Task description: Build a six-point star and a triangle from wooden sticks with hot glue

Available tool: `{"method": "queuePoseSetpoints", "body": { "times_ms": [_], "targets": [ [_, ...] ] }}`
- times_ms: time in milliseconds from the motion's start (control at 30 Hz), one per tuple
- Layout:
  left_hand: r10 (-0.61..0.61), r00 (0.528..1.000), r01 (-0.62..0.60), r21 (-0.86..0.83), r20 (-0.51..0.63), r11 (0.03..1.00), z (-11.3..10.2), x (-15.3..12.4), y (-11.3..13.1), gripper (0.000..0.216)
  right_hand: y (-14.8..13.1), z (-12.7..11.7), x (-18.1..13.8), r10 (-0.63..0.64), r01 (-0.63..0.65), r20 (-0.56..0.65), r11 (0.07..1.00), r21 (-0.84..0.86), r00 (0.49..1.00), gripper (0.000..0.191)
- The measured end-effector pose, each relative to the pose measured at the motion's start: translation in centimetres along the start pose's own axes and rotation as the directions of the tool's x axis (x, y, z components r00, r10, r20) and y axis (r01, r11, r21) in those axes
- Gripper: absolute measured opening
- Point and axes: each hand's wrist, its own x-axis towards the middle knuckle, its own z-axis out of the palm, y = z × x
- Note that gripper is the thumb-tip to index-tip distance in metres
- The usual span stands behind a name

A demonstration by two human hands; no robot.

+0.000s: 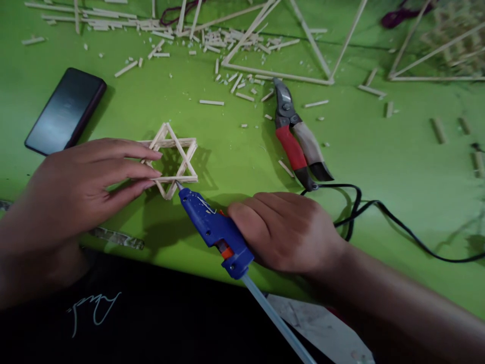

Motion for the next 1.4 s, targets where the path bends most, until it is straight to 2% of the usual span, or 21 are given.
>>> {"method": "queuePoseSetpoints", "body": {
  "times_ms": [100,400,633,833,900,967,1100,1400],
  "targets": [
    [-0.024,1.000,0.024,-0.006,-0.006,1.000,0.13,-0.12,0.01,0.024,0.05,-0.01,-0.10,0.001,-0.001,0.012,1.000,0.005,1.000,0.016],
    [0.029,0.999,-0.029,-0.013,-0.027,0.999,0.14,-0.12,-0.25,0.024,-0.07,-0.03,-0.37,0.009,-0.009,0.007,1.000,0.008,1.000,0.017],
    [-0.015,1.000,0.015,-0.001,-0.001,1.000,0.10,-0.22,-0.07,0.026,-0.22,-0.15,0.04,0.015,-0.015,0.023,1.000,0.010,1.000,0.016],
    [0.052,0.998,-0.050,0.051,-0.025,0.997,0.03,-0.11,-0.21,0.023,-0.36,0.41,-0.45,0.092,-0.092,-0.005,0.995,0.031,0.996,0.022],
    [0.064,0.997,-0.062,0.053,-0.038,0.997,0.06,-0.10,-0.25,0.021,-0.34,0.39,-0.45,0.070,-0.069,-0.009,0.997,0.032,0.998,0.021],
    [0.050,0.998,-0.048,0.052,-0.041,0.997,0.08,-0.11,-0.22,0.021,-0.36,0.21,-0.39,0.045,-0.046,0.019,0.998,0.039,0.999,0.019],
    [0.028,0.999,-0.028,0.020,-0.037,0.999,0.05,-0.11,-0.08,0.020,-0.53,-0.12,-0.35,0.089,-0.091,0.064,0.995,0.029,0.994,0.020],
    [-0.040,0.999,0.040,-0.016,0.001,0.999,-0.04,-0.28,0.09,0.026,-0.18,0.18,-0.05,0.038,-0.038,-0.004,0.999,0.028,0.999,0.018]
  ]
}}
